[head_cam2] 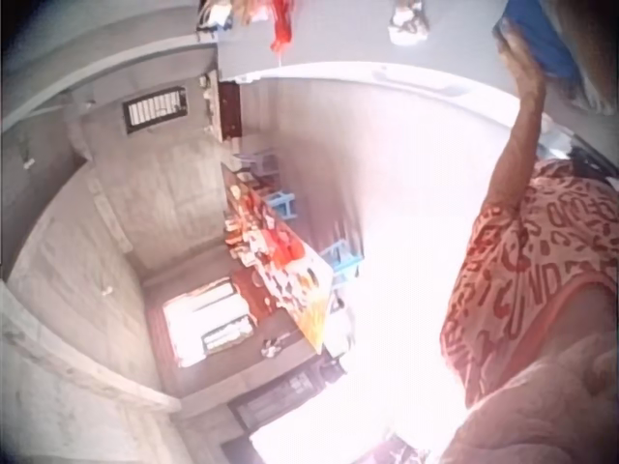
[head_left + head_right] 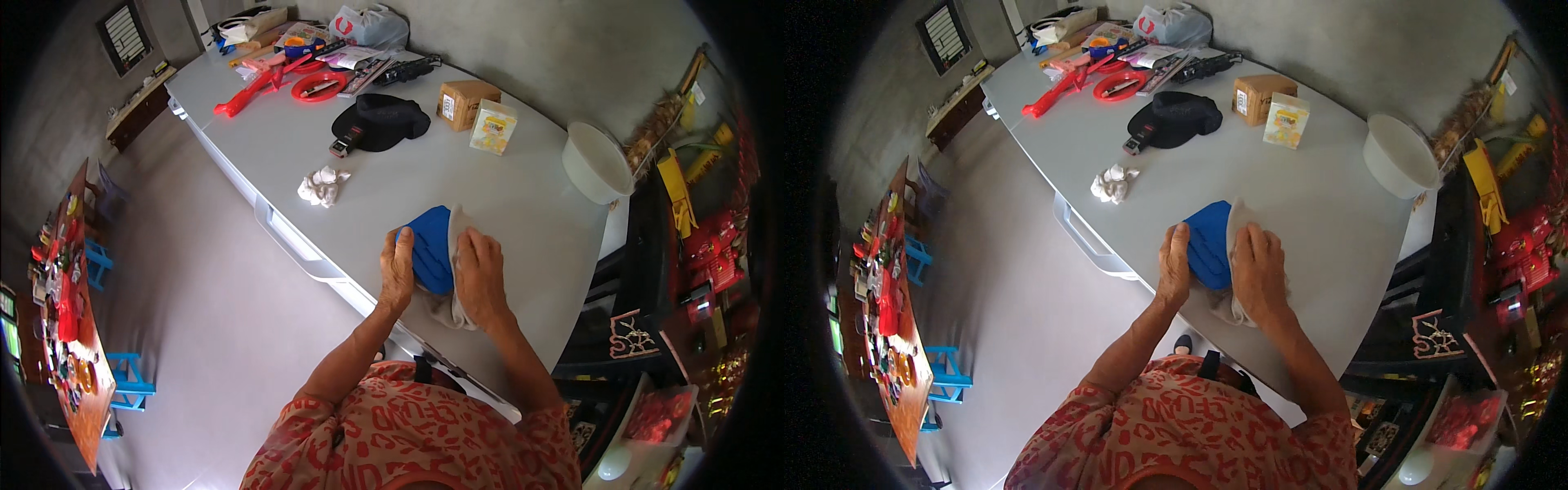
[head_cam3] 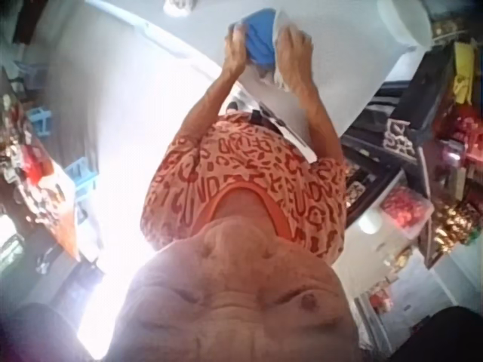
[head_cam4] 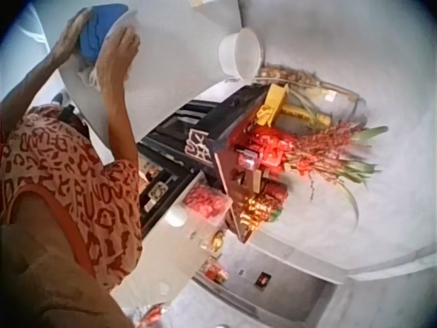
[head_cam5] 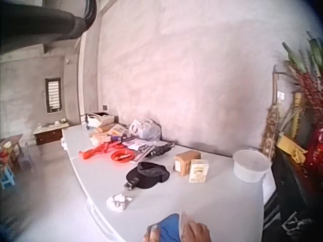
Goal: The person wipes a blue plastic container, a small box, a cardboard box, and a notebook with a cloth on a white table. They place the cleaned items into a white bowl on the table.
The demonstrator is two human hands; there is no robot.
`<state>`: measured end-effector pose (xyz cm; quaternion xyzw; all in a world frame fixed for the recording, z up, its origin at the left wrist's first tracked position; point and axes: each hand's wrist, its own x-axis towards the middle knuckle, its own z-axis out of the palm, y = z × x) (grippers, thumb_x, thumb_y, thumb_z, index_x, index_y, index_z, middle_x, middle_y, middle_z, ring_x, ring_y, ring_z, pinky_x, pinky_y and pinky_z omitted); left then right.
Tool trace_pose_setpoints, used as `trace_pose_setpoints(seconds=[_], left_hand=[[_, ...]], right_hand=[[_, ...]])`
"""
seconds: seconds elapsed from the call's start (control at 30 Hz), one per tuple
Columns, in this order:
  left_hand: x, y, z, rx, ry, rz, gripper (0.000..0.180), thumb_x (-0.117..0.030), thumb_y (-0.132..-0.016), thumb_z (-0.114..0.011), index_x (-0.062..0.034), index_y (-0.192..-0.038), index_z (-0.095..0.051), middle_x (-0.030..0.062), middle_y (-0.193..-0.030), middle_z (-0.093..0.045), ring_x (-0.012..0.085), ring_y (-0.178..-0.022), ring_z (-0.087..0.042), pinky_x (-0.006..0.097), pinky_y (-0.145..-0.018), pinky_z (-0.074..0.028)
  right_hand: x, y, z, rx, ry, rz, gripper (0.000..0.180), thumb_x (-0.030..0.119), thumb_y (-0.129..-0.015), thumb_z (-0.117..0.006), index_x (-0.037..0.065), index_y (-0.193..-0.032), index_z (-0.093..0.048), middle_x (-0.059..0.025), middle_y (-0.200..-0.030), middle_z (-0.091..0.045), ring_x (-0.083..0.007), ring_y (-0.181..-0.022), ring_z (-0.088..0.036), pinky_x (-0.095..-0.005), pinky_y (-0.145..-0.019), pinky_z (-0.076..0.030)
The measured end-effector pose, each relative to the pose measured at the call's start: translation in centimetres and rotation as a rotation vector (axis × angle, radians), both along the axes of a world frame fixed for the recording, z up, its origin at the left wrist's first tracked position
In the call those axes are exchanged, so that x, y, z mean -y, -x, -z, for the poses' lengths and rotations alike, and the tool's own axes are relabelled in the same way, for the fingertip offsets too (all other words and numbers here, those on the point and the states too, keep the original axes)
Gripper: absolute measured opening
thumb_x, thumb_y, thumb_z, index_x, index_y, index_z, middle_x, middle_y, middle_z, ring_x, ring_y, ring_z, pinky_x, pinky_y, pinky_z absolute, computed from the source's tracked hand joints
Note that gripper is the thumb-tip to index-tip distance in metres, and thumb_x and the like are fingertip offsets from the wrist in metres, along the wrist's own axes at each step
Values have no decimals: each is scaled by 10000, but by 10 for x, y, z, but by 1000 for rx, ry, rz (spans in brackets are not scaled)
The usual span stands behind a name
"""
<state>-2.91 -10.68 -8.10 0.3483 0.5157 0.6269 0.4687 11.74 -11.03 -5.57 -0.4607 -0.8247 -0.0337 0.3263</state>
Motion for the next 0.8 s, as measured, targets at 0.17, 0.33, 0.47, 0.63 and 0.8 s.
trace_pose_setpoints(seconds=[0.17, 0.33, 0.47, 0.63, 0.8], left_hand=[[5, 3, 2, -13, -46, 78, 552, -478, -968, -415, 18, -1186, -520, 96, -963, -568, 168, -918, -487, 301, -849, -410], [16, 1, 2, -102, -74, 51, 514, -445, -995, -355, 5, -1181, -522, 98, -985, -580, 167, -945, -520, 295, -857, -425], [20, 3, 7, 14, -212, 104, 523, -463, -1006, -303, -11, -1124, -539, 98, -998, -593, 165, -956, -547, 298, -858, -446], [16, 6, 11, 11, -120, 178, 660, -547, -983, -229, 15, -1165, -524, 134, -1067, -608, 195, -999, -574, 323, -901, -458], [14, 7, 8, 48, -5, 119, 664, -604, -927, -382, -15, -1206, -510, 133, -1072, -579, 207, -996, -549, 321, -885, -453]], right_hand=[[14, -8, -16, -202, 121, -417, 365, -7, -775, -603, -8, -1137, -557, -147, -1215, -484, -354, -1079, -448, -459, -923, -400], [-12, 20, -20, -183, 104, -238, 411, 10, -787, -581, 17, -1195, -534, -158, -1279, -443, -362, -1151, -396, -445, -995, -358], [2, 29, -15, -37, 75, -435, 427, 30, -810, -562, -16, -1230, -501, -171, -1348, -394, -356, -1198, -369, -440, -1024, -342], [19, 10, -4, -2, 12, -475, 435, 13, -807, -578, -21, -1237, -524, -144, -1349, -417, -332, -1167, -405, -410, -1000, -378], [45, -24, -1, 46, 13, -499, 375, -17, -785, -588, -49, -1158, -564, -157, -1289, -467, -331, -1128, -454, -398, -956, -421]])
